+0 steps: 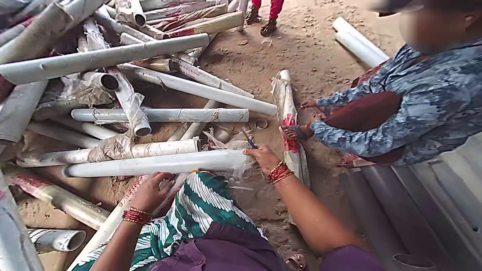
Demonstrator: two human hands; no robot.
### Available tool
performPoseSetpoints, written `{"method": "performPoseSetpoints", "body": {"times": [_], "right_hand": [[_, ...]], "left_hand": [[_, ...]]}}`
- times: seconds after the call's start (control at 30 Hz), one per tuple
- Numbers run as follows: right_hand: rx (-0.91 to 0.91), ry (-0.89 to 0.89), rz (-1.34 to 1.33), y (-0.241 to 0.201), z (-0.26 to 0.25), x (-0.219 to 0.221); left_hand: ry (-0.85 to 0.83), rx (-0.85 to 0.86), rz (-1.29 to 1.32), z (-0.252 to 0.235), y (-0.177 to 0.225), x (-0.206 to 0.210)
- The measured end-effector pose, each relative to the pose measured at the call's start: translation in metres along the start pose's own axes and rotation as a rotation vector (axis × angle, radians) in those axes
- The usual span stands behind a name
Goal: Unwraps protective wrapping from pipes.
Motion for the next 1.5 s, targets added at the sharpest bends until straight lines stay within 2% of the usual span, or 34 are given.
{"method": "performPoseSetpoints", "body": {"times": [0.13,0.2,0.27,0.33,0.43,0.53,0.63,0.73,0.87,0.93,1.0,1.03,1.17,1.2,1.27,1.33,1.43,1.5], "right_hand": [[-0.153,-0.091,-0.061,-0.06,0.015,0.018],[-0.16,-0.139,-0.08,-0.079,0.031,0.029],[-0.125,-0.184,-0.08,-0.085,0.052,0.033],[-0.06,-0.15,-0.103,-0.08,0.068,0.023],[0.013,-0.002,-0.146,-0.067,0.083,-0.006],[0.05,0.108,-0.239,-0.052,0.096,-0.025],[0.015,0.18,-0.3,-0.052,0.101,-0.037],[-0.025,0.261,-0.239,-0.049,0.085,-0.058],[0.083,0.232,-0.136,-0.039,0.05,-0.086],[-0.021,0.303,-0.018,-0.042,0.039,-0.104],[-0.154,0.379,0.372,-0.058,0.03,-0.113],[-0.19,0.36,0.57,-0.069,0.026,-0.104],[-0.304,0.089,1.036,-0.093,0.005,-0.01],[-0.282,0.013,1.17,-0.085,-0.001,0.013],[-0.125,-0.111,1.36,-0.069,-0.009,0.047],[-0.008,-0.118,1.357,-0.057,-0.015,0.059],[0.005,-0.048,1.385,-0.053,-0.024,0.045],[-0.017,0.014,1.31,-0.055,-0.033,0.026]], "left_hand": [[0.094,0.323,-0.088,-0.048,0.072,0.019],[0.094,0.39,-0.189,-0.065,0.105,0.029],[0.136,0.419,-0.232,-0.075,0.119,0.042],[0.235,0.539,-0.27,-0.085,0.117,0.053],[0.045,0.518,-0.303,-0.094,0.119,0.049],[-0.019,0.499,-0.327,-0.095,0.116,0.054],[-0.114,0.392,-0.384,-0.096,0.122,0.049],[-0.218,0.283,-0.418,-0.095,0.134,0.043],[-0.282,0.223,-0.415,-0.097,0.14,0.046],[-0.268,0.263,-0.399,-0.097,0.137,0.047],[-0.249,0.319,-0.333,-0.097,0.137,0.051],[-0.241,0.332,-0.306,-0.097,0.138,0.054],[-0.239,0.314,-0.327,-0.107,0.137,0.06],[-0.251,0.307,-0.333,-0.108,0.137,0.064],[-0.262,0.312,-0.332,-0.112,0.135,0.073],[-0.294,0.3,-0.318,-0.115,0.133,0.079],[-0.327,0.277,-0.303,-0.12,0.133,0.088],[-0.345,0.265,-0.306,-0.124,0.136,0.092]]}}
Point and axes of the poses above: each hand's wrist, its own z-axis away from the middle knuckle, its own x-axis out of the palm, y = z × x, the point moved 2 cm from there along -z, towards the middle knuckle, and after that the axes turned 4 degrees about -x, right-handed, at the moved point
